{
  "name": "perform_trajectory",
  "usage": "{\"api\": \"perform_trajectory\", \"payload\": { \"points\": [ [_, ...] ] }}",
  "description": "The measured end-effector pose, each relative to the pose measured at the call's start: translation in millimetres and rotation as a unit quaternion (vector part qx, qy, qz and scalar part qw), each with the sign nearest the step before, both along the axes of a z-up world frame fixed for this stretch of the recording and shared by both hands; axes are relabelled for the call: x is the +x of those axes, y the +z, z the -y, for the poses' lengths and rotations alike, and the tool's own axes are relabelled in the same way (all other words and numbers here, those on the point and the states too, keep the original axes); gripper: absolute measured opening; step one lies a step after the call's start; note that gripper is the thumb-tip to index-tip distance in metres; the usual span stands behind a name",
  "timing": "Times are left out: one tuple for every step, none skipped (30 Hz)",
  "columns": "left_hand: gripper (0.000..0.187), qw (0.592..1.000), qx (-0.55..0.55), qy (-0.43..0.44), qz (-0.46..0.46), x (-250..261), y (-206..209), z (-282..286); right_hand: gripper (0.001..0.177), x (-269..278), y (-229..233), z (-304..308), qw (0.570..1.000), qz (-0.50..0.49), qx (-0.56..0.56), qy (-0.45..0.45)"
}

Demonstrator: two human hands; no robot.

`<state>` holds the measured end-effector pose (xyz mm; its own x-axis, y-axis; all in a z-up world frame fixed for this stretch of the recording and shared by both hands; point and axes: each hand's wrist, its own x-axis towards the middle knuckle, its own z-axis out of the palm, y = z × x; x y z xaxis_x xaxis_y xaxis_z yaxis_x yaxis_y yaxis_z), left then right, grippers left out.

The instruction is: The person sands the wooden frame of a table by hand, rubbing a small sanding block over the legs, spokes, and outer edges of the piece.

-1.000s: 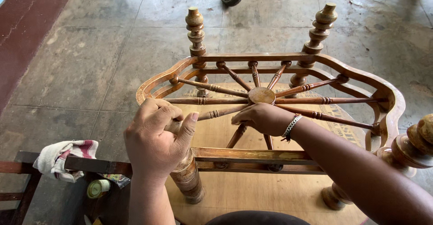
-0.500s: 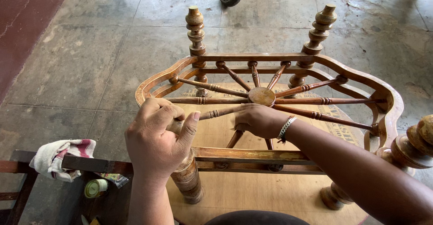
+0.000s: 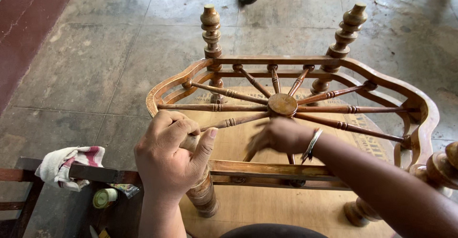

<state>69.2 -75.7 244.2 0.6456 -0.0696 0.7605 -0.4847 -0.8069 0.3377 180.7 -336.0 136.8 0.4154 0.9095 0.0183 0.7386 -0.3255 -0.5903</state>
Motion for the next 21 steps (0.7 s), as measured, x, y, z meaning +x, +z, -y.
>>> {"api": "perform_trajectory", "payload": {
  "points": [
    [0.031, 1.000, 0.001, -0.003, 0.005, -1, -1, -1, 0.021, 4, 1, 0, 0.999, 0.034, -0.003, -0.018],
    [0.031, 1.000, 0.003, 0.000, 0.001, -2, -3, -2, 0.022, -1, -1, -1, 1.000, 0.011, 0.010, -0.007],
    [0.031, 1.000, 0.004, 0.004, -0.004, -2, -3, -2, 0.023, -8, -1, -3, 1.000, -0.012, 0.023, 0.003],
    [0.031, 1.000, 0.007, 0.003, -0.002, 2, -1, -1, 0.025, -8, 1, -3, 0.999, -0.028, 0.037, 0.009],
    [0.031, 1.000, 0.002, 0.000, 0.001, 2, 1, 0, 0.023, -7, 4, -4, 0.998, -0.029, 0.053, 0.025],
    [0.032, 1.000, -0.004, -0.001, 0.001, -1, 2, 0, 0.021, -7, 7, -5, 0.996, -0.031, 0.069, 0.043],
    [0.032, 1.000, -0.010, -0.002, 0.002, -3, 3, 1, 0.020, -6, 8, -5, 0.994, -0.033, 0.084, 0.062],
    [0.032, 1.000, -0.007, -0.002, 0.004, -2, 2, 1, 0.020, -4, 9, -3, 1.000, -0.009, -0.003, -0.017],
    [0.032, 1.000, -0.004, -0.003, 0.006, 2, 0, 1, 0.022, 1, 10, 1, 0.991, 0.015, -0.089, -0.096],
    [0.031, 1.000, 0.000, -0.004, 0.006, 5, 0, 0, 0.023, 5, 9, 3, 0.968, 0.037, -0.175, -0.174],
    [0.032, 1.000, -0.002, -0.005, 0.000, 4, 0, -1, 0.021, -1, 3, 0, 0.991, 0.021, -0.085, -0.097],
    [0.032, 1.000, -0.007, -0.006, 0.000, 2, 1, -1, 0.019, -9, -3, -2, 1.000, 0.010, 0.005, -0.018],
    [0.032, 1.000, -0.011, -0.007, 0.000, 1, 1, -1, 0.019, -12, -7, -4, 0.994, -0.001, 0.093, 0.062],
    [0.033, 1.000, -0.008, -0.006, -0.002, 1, 1, -2, 0.021, -6, -8, -3, 0.999, 0.015, 0.050, 0.006],
    [0.033, 1.000, -0.004, -0.005, -0.004, 2, -1, -3, 0.025, 3, -7, 2, 0.998, 0.030, 0.006, -0.049],
    [0.034, 1.000, -0.001, -0.007, -0.005, 0, -3, -3, 0.030, 6, -7, 4, 0.993, 0.047, -0.039, -0.105],
    [0.033, 1.000, -0.002, -0.008, -0.005, 0, -5, -4, 0.028, 3, -8, 3, 0.995, 0.036, -0.025, -0.085],
    [0.032, 1.000, -0.002, -0.013, -0.004, 5, -4, -5, 0.026, 2, -6, 4, 0.997, 0.027, -0.011, -0.068],
    [0.032, 1.000, -0.001, -0.017, -0.003, 8, -3, -4, 0.024, 1, -3, 4, 0.999, 0.017, 0.004, -0.050],
    [0.030, 1.000, -0.003, -0.019, 0.003, 8, -2, -3, 0.023, -1, -1, 2, 0.999, 0.025, 0.022, -0.034],
    [0.029, 1.000, -0.005, -0.021, 0.009, 6, -1, -3, 0.021, -3, 0, -1, 0.998, 0.034, 0.041, -0.017]
  ]
}}
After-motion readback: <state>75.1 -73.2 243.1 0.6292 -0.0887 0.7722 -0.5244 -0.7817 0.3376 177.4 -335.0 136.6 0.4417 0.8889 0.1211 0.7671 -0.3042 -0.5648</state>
